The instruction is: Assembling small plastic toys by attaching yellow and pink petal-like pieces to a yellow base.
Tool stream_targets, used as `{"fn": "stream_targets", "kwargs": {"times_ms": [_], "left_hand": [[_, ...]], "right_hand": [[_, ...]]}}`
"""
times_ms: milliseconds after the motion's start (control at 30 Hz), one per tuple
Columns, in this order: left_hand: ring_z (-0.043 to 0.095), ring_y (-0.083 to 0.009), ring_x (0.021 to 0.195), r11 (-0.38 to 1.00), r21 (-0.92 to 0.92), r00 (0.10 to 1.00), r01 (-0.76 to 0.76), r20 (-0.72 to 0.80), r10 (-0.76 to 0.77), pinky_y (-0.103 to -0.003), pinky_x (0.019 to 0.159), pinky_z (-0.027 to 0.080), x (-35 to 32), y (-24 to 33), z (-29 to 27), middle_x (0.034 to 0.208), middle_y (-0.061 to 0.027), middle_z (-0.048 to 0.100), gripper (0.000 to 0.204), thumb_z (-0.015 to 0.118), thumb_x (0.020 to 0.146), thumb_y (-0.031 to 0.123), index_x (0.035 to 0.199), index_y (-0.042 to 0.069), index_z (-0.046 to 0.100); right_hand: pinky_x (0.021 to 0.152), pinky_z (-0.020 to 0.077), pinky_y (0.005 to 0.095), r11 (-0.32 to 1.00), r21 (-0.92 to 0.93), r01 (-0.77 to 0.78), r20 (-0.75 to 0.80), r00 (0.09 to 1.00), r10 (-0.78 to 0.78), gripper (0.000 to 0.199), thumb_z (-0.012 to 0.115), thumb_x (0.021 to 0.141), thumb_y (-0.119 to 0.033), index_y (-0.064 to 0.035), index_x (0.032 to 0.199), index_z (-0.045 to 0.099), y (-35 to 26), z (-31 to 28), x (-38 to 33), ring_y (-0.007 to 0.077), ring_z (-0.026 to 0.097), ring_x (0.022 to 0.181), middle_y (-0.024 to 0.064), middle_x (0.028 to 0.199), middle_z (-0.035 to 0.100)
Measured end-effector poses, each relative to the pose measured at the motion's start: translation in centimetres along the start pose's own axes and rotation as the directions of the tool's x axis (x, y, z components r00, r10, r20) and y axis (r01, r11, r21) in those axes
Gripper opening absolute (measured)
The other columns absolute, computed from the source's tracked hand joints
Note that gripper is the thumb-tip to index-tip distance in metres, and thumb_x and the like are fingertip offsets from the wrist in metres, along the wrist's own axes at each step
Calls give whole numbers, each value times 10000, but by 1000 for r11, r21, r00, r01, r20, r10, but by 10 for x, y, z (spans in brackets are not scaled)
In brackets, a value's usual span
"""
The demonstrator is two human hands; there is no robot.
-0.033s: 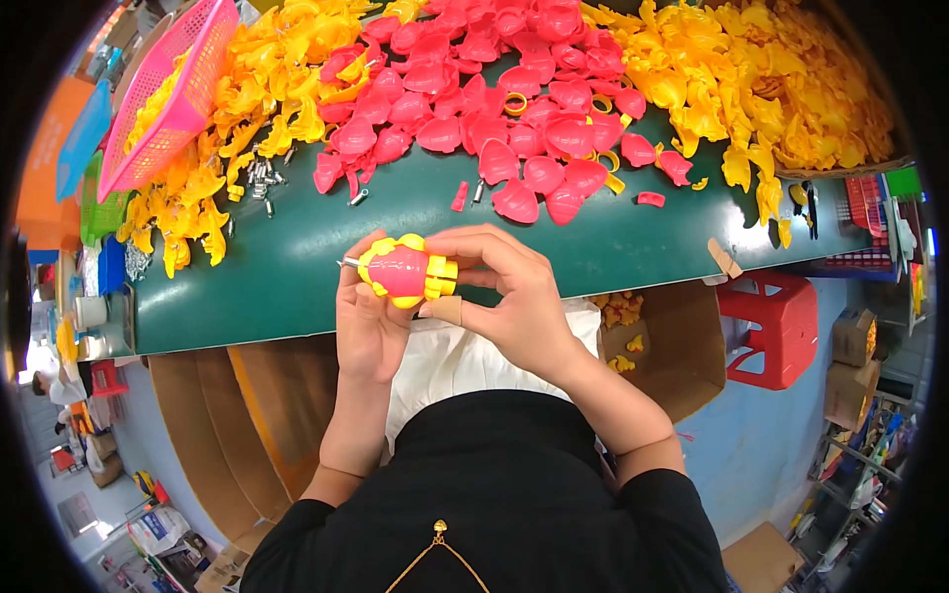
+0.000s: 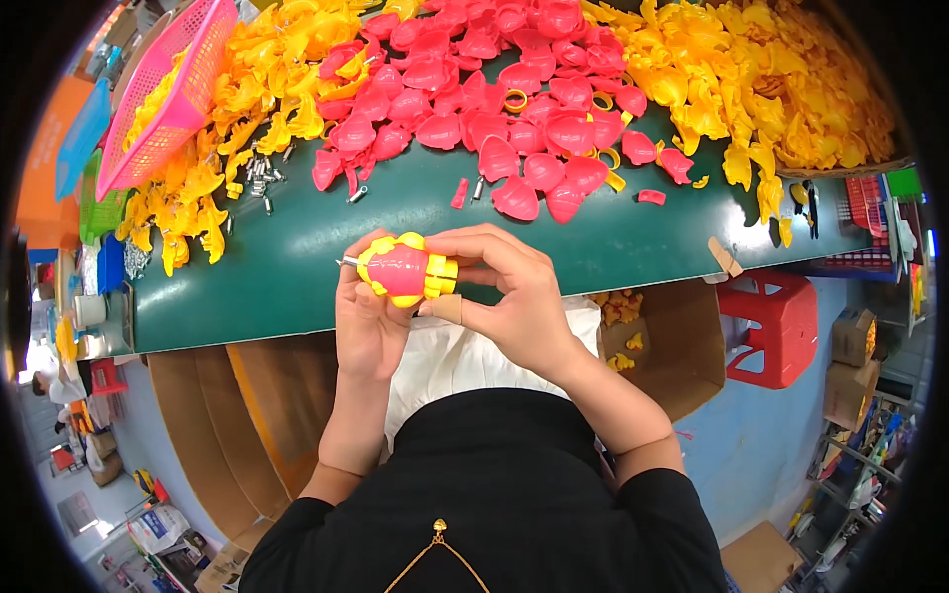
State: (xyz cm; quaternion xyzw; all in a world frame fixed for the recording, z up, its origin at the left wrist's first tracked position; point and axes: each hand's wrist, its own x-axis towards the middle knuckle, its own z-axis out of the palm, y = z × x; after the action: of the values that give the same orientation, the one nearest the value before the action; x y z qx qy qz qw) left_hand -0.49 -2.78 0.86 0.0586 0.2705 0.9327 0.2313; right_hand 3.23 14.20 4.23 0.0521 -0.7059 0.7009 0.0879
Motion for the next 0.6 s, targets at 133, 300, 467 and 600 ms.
{"fn": "stream_targets", "kwargs": {"times_ms": [133,300,467,600], "left_hand": [[578,-249,1154,946,286,987,-152,93,131,-389,967,517,4,-1,-7,1267,-124,541,571,800,767,79,1239,36,480],[604,-223,1111,802,496,942,-333,137,306,-353,940,523,-2,-6,-30,1255,-149,563,644,893,602,16,1132,37,527],[629,-216,1071,624,756,979,-199,188,84,-328,864,563,-9,25,-16,1191,-146,621,720,894,576,8,1214,19,560],[619,-221,1095,647,735,979,-203,142,145,-332,891,562,-10,20,-19,1209,-169,620,670,864,614,-23,1216,-13,569]], "right_hand": [[898,563,348,1000,-12,20,7,1000,-20,432,774,723,50,39,1132,636,3,3,-2,222,627,1052,146,1125,614],[894,560,336,973,189,-129,101,989,112,425,755,748,43,30,1157,641,10,-1,-2,213,647,1009,137,1078,634],[876,553,316,975,40,-219,281,939,199,441,750,781,-10,9,1205,629,7,-19,3,199,660,959,124,1035,651],[831,545,305,987,-133,-86,281,952,121,438,775,769,-52,-1,1184,644,-2,-16,12,192,671,941,126,1023,669]]}}
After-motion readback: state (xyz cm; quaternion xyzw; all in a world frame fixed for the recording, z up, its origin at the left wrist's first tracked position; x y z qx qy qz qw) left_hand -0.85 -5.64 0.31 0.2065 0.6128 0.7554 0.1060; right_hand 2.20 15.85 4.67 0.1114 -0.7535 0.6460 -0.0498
